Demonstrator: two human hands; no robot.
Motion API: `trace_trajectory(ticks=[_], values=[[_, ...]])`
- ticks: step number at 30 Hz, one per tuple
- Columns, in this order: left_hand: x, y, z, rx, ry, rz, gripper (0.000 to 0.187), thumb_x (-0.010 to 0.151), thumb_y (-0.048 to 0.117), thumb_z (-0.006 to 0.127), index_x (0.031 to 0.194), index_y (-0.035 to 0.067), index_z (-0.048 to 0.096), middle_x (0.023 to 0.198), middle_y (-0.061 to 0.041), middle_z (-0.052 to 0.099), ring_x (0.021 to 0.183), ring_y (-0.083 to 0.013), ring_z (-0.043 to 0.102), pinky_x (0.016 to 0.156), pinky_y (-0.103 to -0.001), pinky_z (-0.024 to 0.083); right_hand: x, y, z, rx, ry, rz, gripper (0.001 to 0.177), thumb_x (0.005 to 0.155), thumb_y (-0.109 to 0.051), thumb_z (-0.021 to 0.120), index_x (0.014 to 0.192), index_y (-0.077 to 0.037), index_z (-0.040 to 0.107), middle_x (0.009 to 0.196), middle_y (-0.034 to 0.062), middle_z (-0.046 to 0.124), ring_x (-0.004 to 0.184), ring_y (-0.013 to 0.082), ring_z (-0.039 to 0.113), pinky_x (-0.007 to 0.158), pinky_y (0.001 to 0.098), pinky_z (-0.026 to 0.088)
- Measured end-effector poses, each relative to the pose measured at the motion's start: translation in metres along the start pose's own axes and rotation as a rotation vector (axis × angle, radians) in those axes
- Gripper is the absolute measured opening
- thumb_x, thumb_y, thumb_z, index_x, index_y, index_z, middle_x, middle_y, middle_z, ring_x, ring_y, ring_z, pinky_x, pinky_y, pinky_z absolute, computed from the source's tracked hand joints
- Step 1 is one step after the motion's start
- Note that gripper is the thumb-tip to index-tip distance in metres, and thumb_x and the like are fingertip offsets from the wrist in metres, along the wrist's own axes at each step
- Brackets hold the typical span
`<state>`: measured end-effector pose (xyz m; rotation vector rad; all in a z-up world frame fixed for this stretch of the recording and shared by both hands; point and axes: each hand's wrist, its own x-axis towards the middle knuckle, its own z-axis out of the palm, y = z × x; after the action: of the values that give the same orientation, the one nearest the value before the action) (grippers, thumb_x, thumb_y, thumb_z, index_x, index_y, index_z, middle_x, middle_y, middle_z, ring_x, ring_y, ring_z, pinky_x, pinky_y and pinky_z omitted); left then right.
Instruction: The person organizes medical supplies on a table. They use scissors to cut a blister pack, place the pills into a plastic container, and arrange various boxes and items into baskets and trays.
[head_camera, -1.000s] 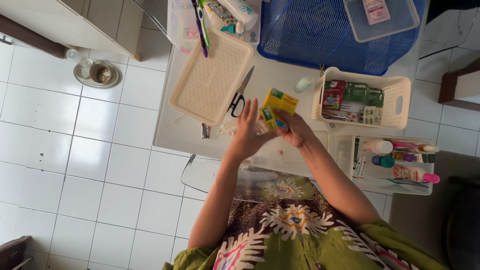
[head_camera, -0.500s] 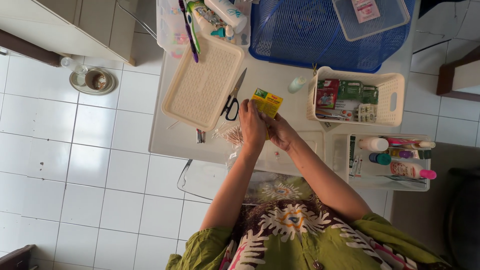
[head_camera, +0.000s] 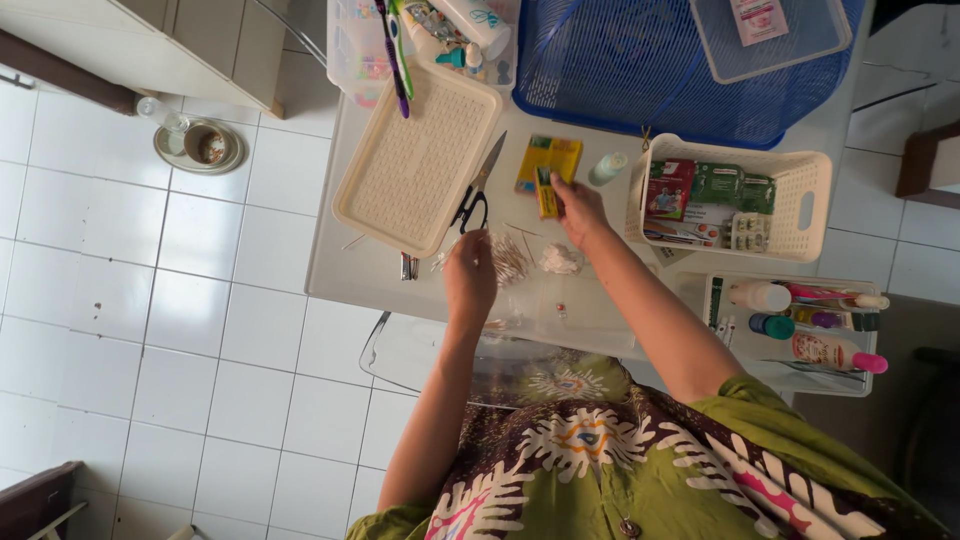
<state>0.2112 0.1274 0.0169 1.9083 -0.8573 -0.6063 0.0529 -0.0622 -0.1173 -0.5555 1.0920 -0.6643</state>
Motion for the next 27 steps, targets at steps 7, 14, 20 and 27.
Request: trace_trajectory(ticks=[7,14,20,27], values=[[0.009,-0.018,-0.061,-0.265,0.507,-0.457,0.04,0.097,0.032,0.07,0.101,-0.003,0.05,0.081,-0.007,0.051,0.062,-0.0181,0.055,0.054,-0.036,0.053,-0.029,0.005,0.013,-0.301,0.257,-0.117,0.071,0.094,-0.019,0.07,0.152,-0.006,0.031,0.14,0.0086,0.045,0.113,0.0205,0.055,0.096,0.0387,0.049],[0.045,-0.037,-0.082,-0.722,0.195,-0.549,0.029,0.096,0.021,0.068,0.097,-0.006,0.058,0.084,-0.012,0.061,0.072,-0.0181,0.064,0.07,-0.04,0.065,-0.081,0.008,0.068,-0.177,-0.145,-0.019,0.023,0.099,-0.011,0.059,0.119,-0.002,0.064,0.115,0.011,0.066,0.103,0.0237,0.069,0.093,0.0368,0.061],[0.011,-0.007,-0.119,-0.634,0.246,-0.465,0.024,0.096,0.015,0.065,0.094,-0.009,0.06,0.089,-0.017,0.068,0.077,-0.0231,0.074,0.069,-0.04,0.064,-0.093,-0.007,0.108,-0.186,-0.189,0.072,0.025,0.102,-0.015,0.052,0.118,-0.001,0.064,0.109,0.0116,0.068,0.099,0.0228,0.071,0.09,0.0357,0.062],[-0.051,0.013,-0.187,-0.544,0.224,-0.491,0.024,0.097,0.016,0.064,0.102,-0.008,0.064,0.09,-0.018,0.07,0.078,-0.024,0.074,0.068,-0.039,0.067,-0.059,0.002,0.135,-0.098,-0.163,0.113,0.024,0.102,-0.019,0.054,0.113,-0.002,0.067,0.103,0.0104,0.07,0.088,0.0187,0.07,0.081,0.0357,0.063]])
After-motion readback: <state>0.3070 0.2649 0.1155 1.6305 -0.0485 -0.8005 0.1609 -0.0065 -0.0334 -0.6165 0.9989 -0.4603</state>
